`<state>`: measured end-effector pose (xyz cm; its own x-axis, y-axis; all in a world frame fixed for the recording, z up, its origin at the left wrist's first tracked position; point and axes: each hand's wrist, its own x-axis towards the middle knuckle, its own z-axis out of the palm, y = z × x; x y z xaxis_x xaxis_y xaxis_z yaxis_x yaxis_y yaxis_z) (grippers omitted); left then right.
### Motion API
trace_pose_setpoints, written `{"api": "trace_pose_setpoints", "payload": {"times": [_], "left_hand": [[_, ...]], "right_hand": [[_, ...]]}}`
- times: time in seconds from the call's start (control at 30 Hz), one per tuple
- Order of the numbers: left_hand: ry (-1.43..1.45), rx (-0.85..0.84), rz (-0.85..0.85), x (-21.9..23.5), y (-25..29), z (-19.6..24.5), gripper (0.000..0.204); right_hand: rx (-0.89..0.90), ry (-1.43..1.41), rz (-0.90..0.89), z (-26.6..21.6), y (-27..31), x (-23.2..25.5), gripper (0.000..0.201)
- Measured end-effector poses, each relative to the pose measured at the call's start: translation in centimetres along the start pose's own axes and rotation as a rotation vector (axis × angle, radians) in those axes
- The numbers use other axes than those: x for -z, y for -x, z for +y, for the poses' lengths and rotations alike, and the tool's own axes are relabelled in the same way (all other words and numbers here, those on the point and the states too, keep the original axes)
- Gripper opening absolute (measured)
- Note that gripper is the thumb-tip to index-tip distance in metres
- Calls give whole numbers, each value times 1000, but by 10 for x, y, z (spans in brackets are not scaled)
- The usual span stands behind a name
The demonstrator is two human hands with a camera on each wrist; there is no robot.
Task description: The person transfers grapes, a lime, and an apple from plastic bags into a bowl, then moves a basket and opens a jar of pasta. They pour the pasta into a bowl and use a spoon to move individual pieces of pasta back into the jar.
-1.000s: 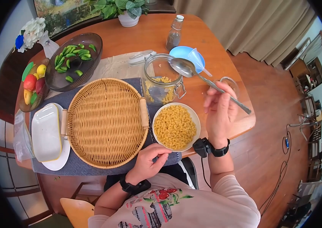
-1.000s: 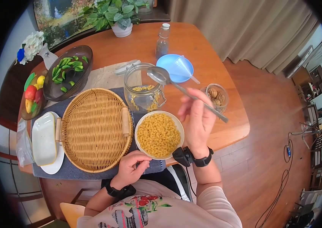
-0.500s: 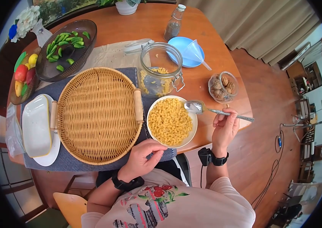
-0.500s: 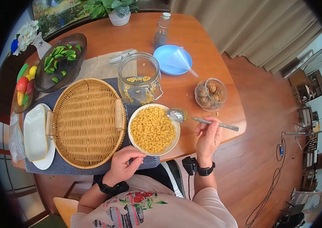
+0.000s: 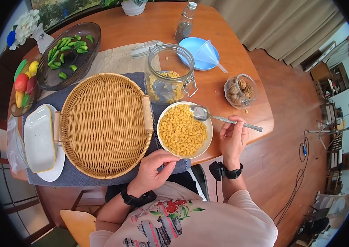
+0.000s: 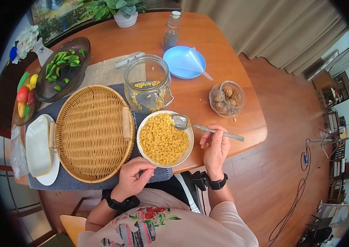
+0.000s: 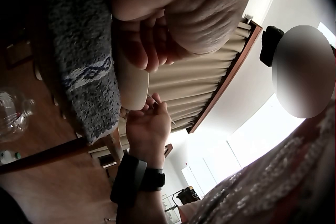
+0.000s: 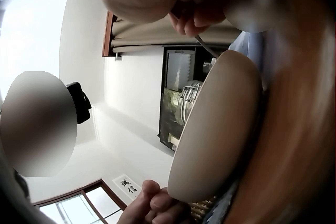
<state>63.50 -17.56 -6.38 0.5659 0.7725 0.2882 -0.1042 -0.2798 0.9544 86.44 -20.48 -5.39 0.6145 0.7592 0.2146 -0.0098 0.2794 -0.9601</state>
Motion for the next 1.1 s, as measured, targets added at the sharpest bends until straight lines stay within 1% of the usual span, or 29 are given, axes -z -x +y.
{"api": "trace_pose_setpoints", "payload": {"times": [0.07, 0.13, 0.2, 0.3, 0.53, 0.63, 0.7, 0.83, 0.9, 0.93, 1.0, 1.03, 1.07, 1.1], "left_hand": [[-5, 0, -2, 1, 0, -1, 13], [-5, -52, -21, 1, -1, -2, 14], [-1, -46, -20, 1, 0, -2, 14], [4, -37, -20, 1, 0, -3, 14], [-7, -8, 1, 1, 0, 0, 13], [6, -45, -18, 1, 0, -3, 14], [11, -43, -17, 0, 1, -3, 14], [-5, -55, -16, 0, 1, -4, 14], [-9, -56, -17, 0, 0, -4, 14], [-10, -54, -14, 0, 0, -4, 14], [-10, -52, -18, 0, 0, -3, 14], [-6, -46, -16, 0, 1, -3, 14], [-9, -50, -19, 0, 1, -2, 14], [-8, -15, -7, -1, 2, -1, 14]], "right_hand": [[-17, -17, 19, 0, 0, 1, 30], [-33, -32, 39, 0, 0, 2, 30], [-5, -78, 60, 0, -1, 3, 29], [29, -60, 61, -1, -1, 5, 29], [12, -102, 75, -3, -3, 8, 30], [29, -134, 77, -9, -6, 8, 30], [80, -171, 92, -12, -11, 8, 29], [131, -260, 108, -35, -25, -12, 28], [199, -311, 87, -46, -34, -27, 29], [203, -316, 91, -49, -39, -34, 29], [279, -287, -36, -54, -46, -49, 29], [284, -291, -32, -56, -47, -57, 29], [292, -194, -85, -57, -48, -64, 29], [300, -96, -139, -58, -49, -69, 30]]}}
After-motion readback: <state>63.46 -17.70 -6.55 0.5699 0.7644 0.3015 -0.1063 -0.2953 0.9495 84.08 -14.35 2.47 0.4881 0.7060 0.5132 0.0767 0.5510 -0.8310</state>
